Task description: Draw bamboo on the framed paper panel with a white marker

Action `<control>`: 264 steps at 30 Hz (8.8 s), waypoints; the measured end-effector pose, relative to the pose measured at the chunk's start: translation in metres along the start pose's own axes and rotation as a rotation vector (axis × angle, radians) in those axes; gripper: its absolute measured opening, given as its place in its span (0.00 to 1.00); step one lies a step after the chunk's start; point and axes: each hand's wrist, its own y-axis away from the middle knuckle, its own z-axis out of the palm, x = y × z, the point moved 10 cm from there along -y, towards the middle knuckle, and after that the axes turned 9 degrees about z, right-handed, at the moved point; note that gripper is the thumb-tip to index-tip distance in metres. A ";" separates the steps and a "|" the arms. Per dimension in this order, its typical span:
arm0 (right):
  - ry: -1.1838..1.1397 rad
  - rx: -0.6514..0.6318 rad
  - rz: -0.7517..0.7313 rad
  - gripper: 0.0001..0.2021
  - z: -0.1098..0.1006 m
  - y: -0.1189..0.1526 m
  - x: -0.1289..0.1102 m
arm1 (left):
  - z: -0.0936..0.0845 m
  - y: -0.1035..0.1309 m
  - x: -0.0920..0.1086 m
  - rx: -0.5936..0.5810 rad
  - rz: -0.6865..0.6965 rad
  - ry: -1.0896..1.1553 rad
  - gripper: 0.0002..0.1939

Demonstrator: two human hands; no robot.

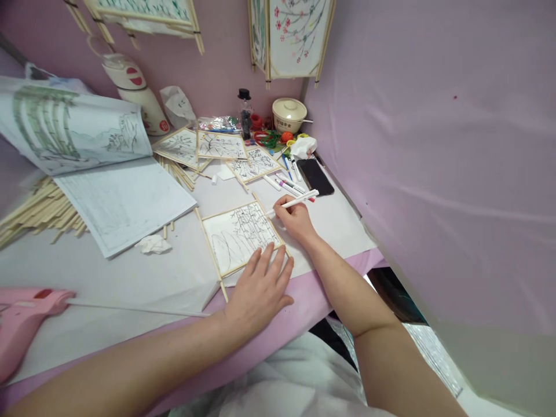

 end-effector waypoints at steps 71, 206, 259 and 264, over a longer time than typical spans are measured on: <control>0.143 -0.113 -0.129 0.03 0.025 -0.028 -0.012 | 0.025 0.003 -0.046 -0.171 -0.315 0.098 0.52; 0.158 -0.273 -0.160 0.03 0.062 0.011 -0.029 | 0.022 0.011 -0.016 -0.124 -0.249 0.158 0.49; 0.127 -0.336 -0.181 0.03 0.064 0.015 -0.031 | 0.025 0.010 -0.016 -0.153 -0.244 0.174 0.49; 0.108 -0.352 -0.183 0.02 0.065 0.015 -0.032 | 0.026 0.010 -0.015 -0.153 -0.244 0.168 0.49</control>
